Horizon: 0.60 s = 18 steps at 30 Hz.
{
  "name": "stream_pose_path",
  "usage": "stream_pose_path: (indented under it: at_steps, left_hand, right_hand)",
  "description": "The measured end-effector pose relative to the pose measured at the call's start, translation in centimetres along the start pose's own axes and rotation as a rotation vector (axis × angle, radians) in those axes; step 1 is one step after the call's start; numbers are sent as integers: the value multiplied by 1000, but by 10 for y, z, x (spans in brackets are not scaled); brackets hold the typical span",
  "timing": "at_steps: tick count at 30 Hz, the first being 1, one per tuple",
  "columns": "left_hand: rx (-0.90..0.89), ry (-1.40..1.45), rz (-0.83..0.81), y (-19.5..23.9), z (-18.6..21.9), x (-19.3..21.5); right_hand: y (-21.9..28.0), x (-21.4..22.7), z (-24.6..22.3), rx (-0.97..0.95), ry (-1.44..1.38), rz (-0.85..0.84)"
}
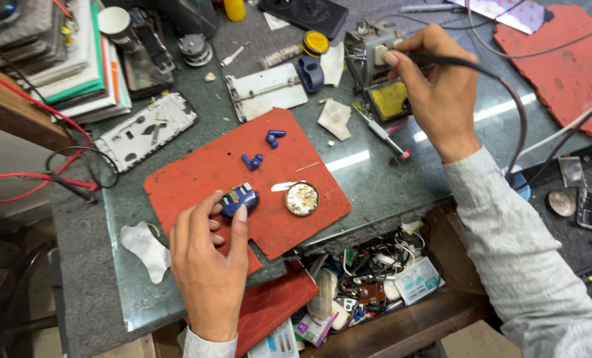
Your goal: The person uses a soldering iron to reflow solder joints on a small green circuit board inside a blue earbud casing. They repeatedly dip the iron tip into a soldering paste tin, apply heat to specific points on the board, and adjust the casing orientation. The person also retrieves a small component from a plastic parts box and continues soldering.
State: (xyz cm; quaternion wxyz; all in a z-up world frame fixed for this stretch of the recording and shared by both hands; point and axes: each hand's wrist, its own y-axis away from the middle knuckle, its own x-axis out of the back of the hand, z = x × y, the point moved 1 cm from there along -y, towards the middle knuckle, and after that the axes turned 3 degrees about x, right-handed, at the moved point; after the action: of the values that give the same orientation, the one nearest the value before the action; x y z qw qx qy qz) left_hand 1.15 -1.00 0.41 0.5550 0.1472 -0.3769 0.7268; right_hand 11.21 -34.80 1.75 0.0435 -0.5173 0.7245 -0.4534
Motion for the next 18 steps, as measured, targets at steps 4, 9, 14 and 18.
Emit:
stream_pose_path:
  at_steps: [4, 9, 14, 18]
  left_hand:
    - [-32, -3, 3, 2, -3, 0]
    - [-61, 5, -20, 8, -9, -2]
    - [-69, 38, -20, 9, -11, -1]
    - [1, 214, -62, 5, -17, 1]
  right_hand:
    - [1, -1, 4, 66, -55, -18]
    - [10, 6, -5, -62, 33, -57]
    - [54, 16, -58, -402, -211, -45]
    - [89, 26, -112, -441, -211, -287]
